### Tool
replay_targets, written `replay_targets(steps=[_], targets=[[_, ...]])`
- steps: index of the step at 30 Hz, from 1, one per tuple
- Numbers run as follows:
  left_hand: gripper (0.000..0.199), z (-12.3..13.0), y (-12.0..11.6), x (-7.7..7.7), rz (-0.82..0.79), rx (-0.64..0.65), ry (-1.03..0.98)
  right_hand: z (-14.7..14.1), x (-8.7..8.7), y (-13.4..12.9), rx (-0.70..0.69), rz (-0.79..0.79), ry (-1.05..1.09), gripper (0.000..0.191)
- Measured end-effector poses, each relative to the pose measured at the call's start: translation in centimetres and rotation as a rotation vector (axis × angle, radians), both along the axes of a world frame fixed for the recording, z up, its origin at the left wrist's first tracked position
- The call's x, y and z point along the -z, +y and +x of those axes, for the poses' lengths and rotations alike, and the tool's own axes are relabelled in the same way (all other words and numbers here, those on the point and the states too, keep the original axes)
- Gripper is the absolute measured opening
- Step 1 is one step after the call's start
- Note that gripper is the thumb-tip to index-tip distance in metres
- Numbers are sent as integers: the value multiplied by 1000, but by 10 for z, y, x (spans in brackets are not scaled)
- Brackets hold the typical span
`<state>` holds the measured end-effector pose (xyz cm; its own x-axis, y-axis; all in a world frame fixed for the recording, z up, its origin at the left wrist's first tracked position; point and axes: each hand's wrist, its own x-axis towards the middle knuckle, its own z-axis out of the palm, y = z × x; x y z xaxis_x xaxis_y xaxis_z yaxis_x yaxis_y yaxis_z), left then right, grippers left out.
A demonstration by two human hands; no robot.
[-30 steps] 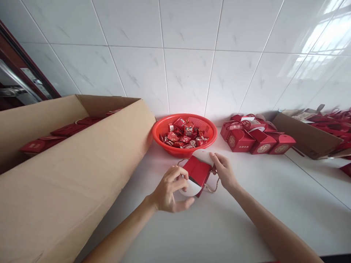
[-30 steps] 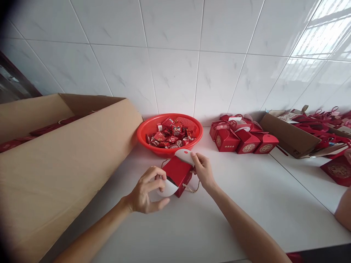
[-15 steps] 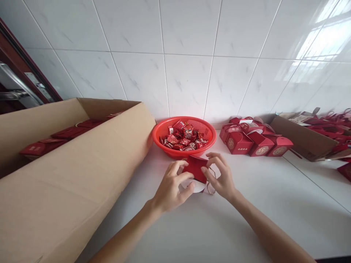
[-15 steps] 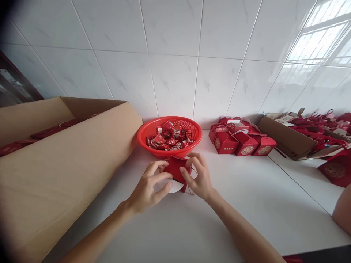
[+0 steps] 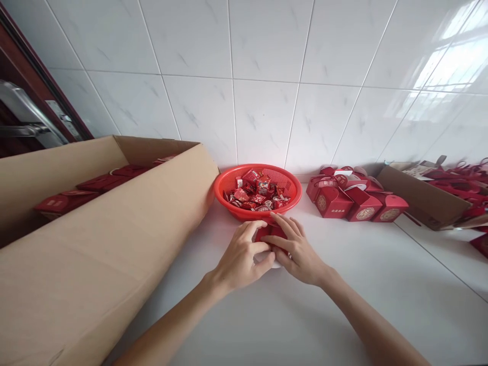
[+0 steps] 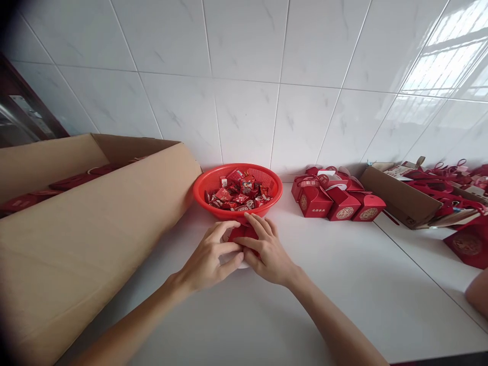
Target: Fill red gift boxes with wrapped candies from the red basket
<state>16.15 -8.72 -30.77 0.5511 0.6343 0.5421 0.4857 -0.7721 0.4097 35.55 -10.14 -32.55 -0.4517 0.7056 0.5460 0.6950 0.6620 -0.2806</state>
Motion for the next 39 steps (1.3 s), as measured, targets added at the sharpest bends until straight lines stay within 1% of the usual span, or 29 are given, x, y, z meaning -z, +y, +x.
replay_targets(steps=[4,6,8,11,14,17,20,22,25,28,32,35,39], targets=[[17,-1,1,-4,11,4,32,0,-1,1,15,14,9,21],[17,0,1,-5,11,10,64,0,-2,0,24,-4,69,13],[17,1,1,-7,18,29,101,1,-3,0,38,-39,157,9],[16,5,-1,-11,23,70,174,2,-5,-1,24,-76,279,11],[15,11,-1,-19,-6,121,266,4,-8,-2,-9,-83,355,13],[16,17,-1,-26,-26,133,321,7,-9,-2,-38,-110,409,13],[30,21,2,-31,-3,110,312,11,-9,-2,-59,-181,458,11],[35,21,4,-32,7,81,275,15,-8,-2,-62,-236,512,12],[29,18,8,-35,-37,-12,219,21,-7,1,-52,-339,610,21],[24,13,10,-38,-98,-94,212,27,-6,4,-31,-459,716,30],[21,5,10,-44,-121,-149,199,29,-9,6,-72,-526,790,31],[20,1,9,-45,-138,-130,184,25,-10,4,-94,-531,787,30],[14,1,11,-46,-163,-49,183,21,-8,2,-95,-529,759,32]])
